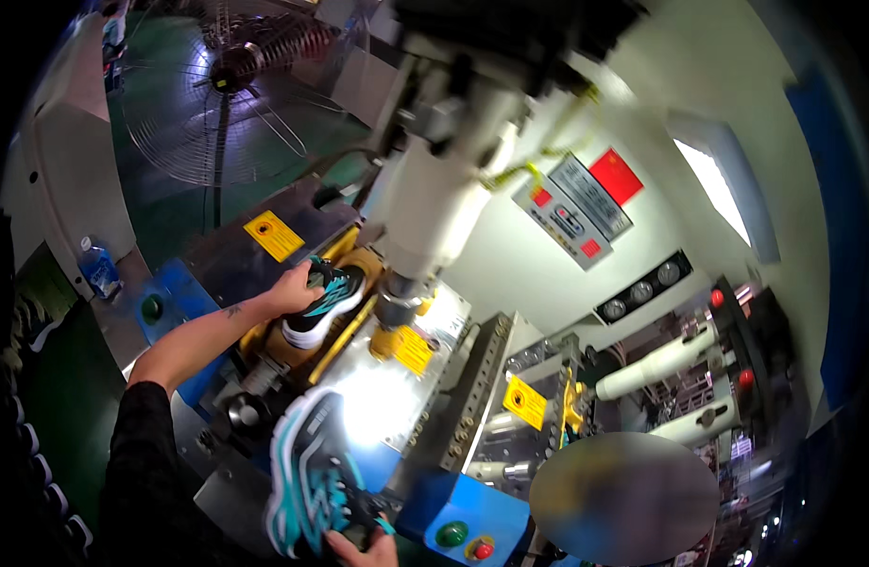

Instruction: The person places shoes into two different specialized industrial machines, retrieves them, and then places them on a storage rack or conveyor belt.

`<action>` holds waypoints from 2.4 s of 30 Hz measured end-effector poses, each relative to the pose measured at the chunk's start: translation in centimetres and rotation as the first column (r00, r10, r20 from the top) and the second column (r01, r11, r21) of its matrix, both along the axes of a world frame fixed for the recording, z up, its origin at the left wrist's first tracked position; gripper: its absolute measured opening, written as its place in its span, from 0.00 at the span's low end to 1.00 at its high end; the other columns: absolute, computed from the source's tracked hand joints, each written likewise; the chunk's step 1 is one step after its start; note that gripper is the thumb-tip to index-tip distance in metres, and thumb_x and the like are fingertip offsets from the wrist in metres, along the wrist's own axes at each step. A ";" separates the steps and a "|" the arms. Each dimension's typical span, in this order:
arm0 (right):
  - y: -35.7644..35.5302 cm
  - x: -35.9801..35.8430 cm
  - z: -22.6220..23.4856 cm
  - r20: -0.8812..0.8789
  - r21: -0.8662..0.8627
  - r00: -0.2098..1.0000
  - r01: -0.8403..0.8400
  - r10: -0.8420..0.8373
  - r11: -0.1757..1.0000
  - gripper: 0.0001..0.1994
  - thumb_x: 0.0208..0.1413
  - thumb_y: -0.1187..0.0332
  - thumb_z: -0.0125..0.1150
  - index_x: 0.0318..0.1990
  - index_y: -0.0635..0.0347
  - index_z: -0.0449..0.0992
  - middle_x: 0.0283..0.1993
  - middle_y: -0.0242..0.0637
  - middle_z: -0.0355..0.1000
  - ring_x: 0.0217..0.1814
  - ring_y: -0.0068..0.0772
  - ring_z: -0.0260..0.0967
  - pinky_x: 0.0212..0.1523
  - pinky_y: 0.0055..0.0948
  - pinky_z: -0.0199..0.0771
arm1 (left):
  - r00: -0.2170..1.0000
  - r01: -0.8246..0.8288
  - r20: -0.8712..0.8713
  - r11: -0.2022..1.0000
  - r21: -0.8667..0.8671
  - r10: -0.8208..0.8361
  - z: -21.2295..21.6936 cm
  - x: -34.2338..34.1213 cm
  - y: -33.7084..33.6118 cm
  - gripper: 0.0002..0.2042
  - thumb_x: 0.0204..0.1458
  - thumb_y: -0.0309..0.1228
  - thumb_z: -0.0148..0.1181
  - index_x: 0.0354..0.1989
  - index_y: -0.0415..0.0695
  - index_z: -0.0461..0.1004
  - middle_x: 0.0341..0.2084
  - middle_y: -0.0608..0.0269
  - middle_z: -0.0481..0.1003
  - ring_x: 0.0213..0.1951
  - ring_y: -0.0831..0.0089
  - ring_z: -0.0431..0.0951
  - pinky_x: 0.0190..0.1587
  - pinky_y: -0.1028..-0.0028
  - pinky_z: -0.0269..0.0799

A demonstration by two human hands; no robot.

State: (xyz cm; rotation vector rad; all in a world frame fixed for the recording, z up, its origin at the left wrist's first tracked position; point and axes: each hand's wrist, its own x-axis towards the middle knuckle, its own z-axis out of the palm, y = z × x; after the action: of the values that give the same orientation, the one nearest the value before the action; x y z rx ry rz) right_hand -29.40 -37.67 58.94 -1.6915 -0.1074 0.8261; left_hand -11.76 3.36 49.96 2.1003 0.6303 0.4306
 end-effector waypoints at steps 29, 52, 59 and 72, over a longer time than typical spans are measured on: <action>30.2 23.2 -8.4 0.684 -0.433 0.661 0.027 0.309 0.901 0.39 0.43 0.50 0.64 0.55 0.73 0.60 0.50 0.61 0.67 0.55 0.58 0.65 0.57 0.43 0.65 | 0.651 -0.488 0.131 0.545 -0.681 0.747 -7.7 -47.0 -18.0 0.26 0.53 0.32 0.58 0.59 0.31 0.63 0.53 0.45 0.70 0.51 0.55 0.73 0.54 0.68 0.69; -10.5 -13.2 -16.8 0.209 0.044 0.623 -0.776 0.754 0.629 0.20 0.56 0.71 0.60 0.55 0.66 0.68 0.47 0.45 0.76 0.49 0.32 0.74 0.49 0.29 0.74 | 0.120 -0.281 -0.137 -0.099 -0.954 0.983 -2.1 -54.3 -42.0 0.14 0.51 0.31 0.62 0.45 0.42 0.71 0.36 0.63 0.74 0.40 0.68 0.75 0.45 0.63 0.73; -5.7 -12.1 -13.2 0.437 -0.355 0.187 -0.863 0.880 0.360 0.15 0.57 0.67 0.59 0.49 0.65 0.73 0.38 0.46 0.75 0.37 0.29 0.73 0.39 0.29 0.73 | -0.405 -0.775 -0.014 -0.351 -0.526 0.914 -14.1 -70.0 -46.5 0.26 0.50 0.23 0.62 0.57 0.36 0.59 0.43 0.55 0.72 0.44 0.65 0.72 0.50 0.70 0.67; 25.6 -54.7 -15.5 0.509 -0.324 -0.553 -0.833 0.659 -0.449 0.39 0.45 0.57 0.68 0.62 0.67 0.58 0.62 0.55 0.61 0.62 0.55 0.61 0.62 0.40 0.62 | -0.422 -0.875 -0.518 -0.485 0.017 0.744 -19.1 -83.8 -51.4 0.28 0.39 0.30 0.71 0.48 0.34 0.67 0.36 0.48 0.76 0.36 0.60 0.75 0.43 0.65 0.70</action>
State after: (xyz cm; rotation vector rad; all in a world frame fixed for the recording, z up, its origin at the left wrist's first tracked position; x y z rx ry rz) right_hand -84.10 -12.09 43.48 -0.8783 -2.5516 1.3312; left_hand -95.57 -48.08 30.84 0.3467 2.5588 0.7427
